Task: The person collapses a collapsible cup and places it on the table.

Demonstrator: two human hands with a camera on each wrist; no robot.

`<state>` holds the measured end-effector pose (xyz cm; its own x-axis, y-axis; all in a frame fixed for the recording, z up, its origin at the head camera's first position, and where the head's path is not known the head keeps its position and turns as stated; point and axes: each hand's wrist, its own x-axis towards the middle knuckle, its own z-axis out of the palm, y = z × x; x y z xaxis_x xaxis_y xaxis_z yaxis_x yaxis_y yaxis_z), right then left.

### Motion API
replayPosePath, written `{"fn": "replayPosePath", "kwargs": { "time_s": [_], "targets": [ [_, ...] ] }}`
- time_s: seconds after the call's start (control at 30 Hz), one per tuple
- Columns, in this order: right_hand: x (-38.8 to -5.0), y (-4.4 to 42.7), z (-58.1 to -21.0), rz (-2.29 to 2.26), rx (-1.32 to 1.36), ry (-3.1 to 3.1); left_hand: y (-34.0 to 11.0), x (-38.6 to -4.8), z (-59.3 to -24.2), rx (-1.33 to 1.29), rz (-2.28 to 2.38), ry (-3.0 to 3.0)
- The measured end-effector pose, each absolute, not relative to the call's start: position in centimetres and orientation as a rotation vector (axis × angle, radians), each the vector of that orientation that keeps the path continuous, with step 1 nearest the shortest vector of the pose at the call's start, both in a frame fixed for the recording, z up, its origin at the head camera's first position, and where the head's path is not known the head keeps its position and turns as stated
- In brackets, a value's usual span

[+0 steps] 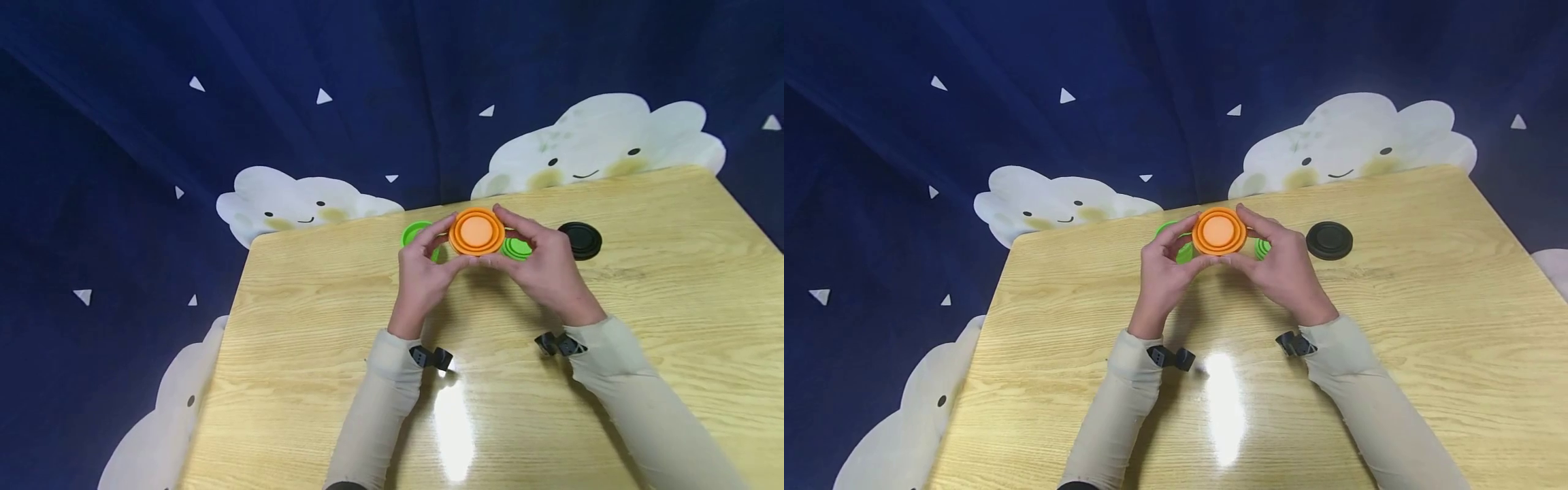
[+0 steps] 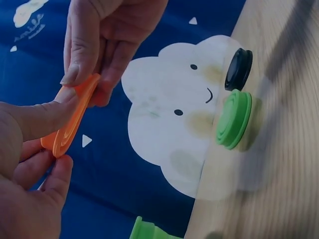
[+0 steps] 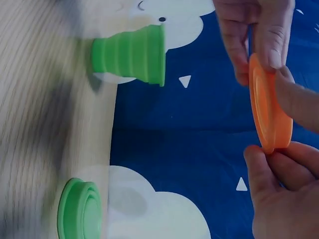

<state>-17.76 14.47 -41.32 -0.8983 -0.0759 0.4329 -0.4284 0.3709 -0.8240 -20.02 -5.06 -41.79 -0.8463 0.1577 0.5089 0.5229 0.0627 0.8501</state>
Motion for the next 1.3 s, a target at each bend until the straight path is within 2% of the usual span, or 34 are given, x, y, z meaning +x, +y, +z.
{"fn": "replayPosePath", "kwargs": {
  "time_s": [0.7, 1.3],
  "targets": [
    [-19.6, 14.3, -43.0, 1.218, 0.403, -2.492, -4.0, -21.0, -43.7, -0.537, -1.06, -2.413],
    [-22.1, 14.7, -45.9, 1.124, 0.318, -2.706, -1.6, -22.0, -46.3, -0.56, -0.487, -2.663]
  ]
}}
